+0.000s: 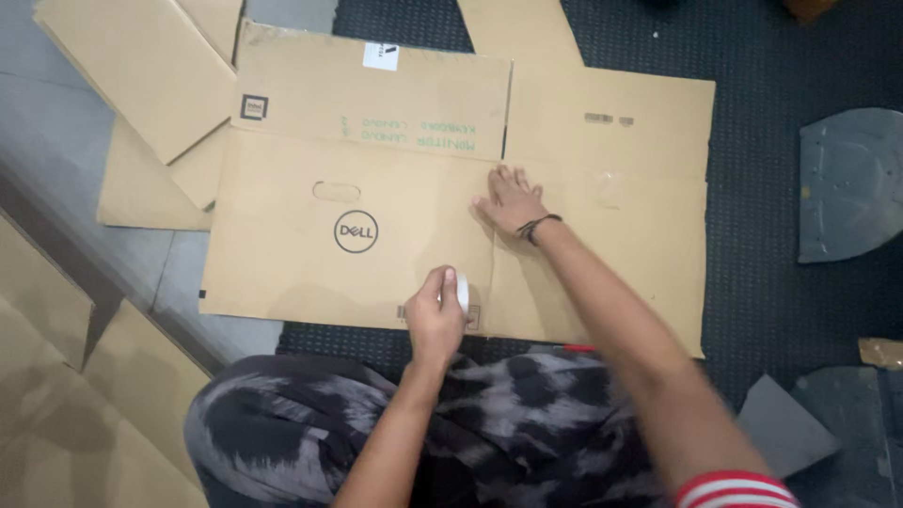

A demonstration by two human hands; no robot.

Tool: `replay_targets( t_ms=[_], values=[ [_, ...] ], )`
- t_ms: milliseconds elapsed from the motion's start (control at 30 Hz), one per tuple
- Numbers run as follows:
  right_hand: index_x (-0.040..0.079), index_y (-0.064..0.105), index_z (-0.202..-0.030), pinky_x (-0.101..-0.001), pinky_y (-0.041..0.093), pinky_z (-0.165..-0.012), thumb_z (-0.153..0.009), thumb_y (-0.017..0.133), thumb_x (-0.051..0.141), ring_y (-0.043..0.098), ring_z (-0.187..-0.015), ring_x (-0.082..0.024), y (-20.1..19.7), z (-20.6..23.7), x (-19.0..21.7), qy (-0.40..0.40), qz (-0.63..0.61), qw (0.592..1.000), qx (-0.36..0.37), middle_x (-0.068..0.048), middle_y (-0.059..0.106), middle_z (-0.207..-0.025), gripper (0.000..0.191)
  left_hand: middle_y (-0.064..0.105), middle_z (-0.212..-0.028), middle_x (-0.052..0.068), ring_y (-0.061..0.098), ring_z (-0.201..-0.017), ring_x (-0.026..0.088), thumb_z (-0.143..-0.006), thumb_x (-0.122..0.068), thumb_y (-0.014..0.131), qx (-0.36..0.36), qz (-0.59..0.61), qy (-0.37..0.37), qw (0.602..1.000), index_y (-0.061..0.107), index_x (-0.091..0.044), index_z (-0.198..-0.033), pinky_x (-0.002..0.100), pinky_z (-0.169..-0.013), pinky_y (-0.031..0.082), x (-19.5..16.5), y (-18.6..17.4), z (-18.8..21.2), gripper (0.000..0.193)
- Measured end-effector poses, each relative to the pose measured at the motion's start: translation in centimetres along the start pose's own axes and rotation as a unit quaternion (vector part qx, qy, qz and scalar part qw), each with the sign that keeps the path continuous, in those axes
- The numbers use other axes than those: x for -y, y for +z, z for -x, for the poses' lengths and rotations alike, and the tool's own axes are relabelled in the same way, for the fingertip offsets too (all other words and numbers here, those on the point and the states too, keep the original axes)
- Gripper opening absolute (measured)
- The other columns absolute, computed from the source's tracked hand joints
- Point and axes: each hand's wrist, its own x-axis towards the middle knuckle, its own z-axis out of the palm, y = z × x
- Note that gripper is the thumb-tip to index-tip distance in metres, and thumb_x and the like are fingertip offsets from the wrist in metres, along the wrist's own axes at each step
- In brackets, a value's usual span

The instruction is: The person tapes a cardboard sheet, places a keyboard on it, and uses a utility knife to cut the cardboard around the keyboard's outline. The person then cuts the cardboard into strips and removes the excess pieces.

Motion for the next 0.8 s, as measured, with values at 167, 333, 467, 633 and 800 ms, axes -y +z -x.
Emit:
replay_targets(
  t_ms=[167, 333, 467, 633, 800],
  values=[
    [0.003, 0.066, -0.132, -0.0335, 0.05, -0.106, -0.096, 0.061, 0.049, 0.065, -0.121, -0.017, -0.8, 8.8, -0.5, -0.041, -0.417, 0.906, 0.055, -0.009, 0.073, -0.127, 0.059, 0.067, -0.059, 0.014, 0.07, -0.045, 0.021, -0.102, -0.027, 0.055, 0.089, 0.066, -0.035, 0.993, 0.072, -0.003, -0.11, 0.036, -0.044, 0.055, -2.9, 0.2, 0.6, 0.03],
    [-0.001, 0.066, -0.129, -0.0325, 0.051, -0.105, -0.084, 0.081, 0.034, 0.067, -0.118, -0.018, -2.8, 14.6, 0.1, -0.05, -0.463, 0.883, 0.063, -0.012, 0.073, -0.123, 0.059, 0.07, -0.062, 0.012, 0.069, -0.046, 0.017, -0.101, -0.029, 0.056, 0.133, 0.064, -0.041, 0.988, 0.071, -0.009, -0.125, 0.034, -0.044, 0.056, -5.1, 2.4, -1.0, 0.034],
    [-0.002, 0.07, -0.126, -0.0313, 0.05, -0.104, -0.08, 0.085, 0.029, 0.067, -0.118, -0.017, -5.2, 14.1, -1.6, -0.003, -0.458, 0.888, 0.028, -0.012, 0.075, -0.124, 0.058, 0.075, -0.078, 0.015, 0.068, -0.054, 0.015, -0.101, -0.029, 0.058, 0.199, 0.098, -0.07, 0.973, 0.069, -0.012, -0.133, 0.032, -0.048, 0.059, -4.9, 4.9, -2.9, 0.038],
    [-0.005, 0.079, -0.112, -0.0324, 0.056, -0.097, -0.083, 0.085, 0.02, 0.074, -0.106, -0.018, -6.3, 12.0, -3.2, -0.04, -0.448, 0.892, -0.03, -0.013, 0.08, -0.117, 0.039, 0.074, -0.113, 0.009, 0.069, -0.074, 0.012, -0.106, -0.023, 0.053, 0.207, 0.275, -0.079, 0.936, 0.053, -0.007, -0.149, 0.029, -0.056, 0.061, -3.8, 8.1, -4.6, 0.045],
    [0.001, 0.068, -0.126, -0.0304, 0.059, -0.088, -0.082, 0.08, 0.015, 0.074, -0.094, -0.016, -6.4, 5.8, -5.5, -0.034, -0.372, 0.926, -0.053, -0.011, 0.079, -0.1, 0.047, 0.067, -0.101, 0.006, 0.064, -0.072, 0.014, -0.094, 0.001, 0.063, 0.232, 0.343, -0.145, 0.899, 0.008, -0.013, -0.163, 0.032, -0.06, 0.06, -2.5, 9.5, -4.5, 0.089]
  ],
)
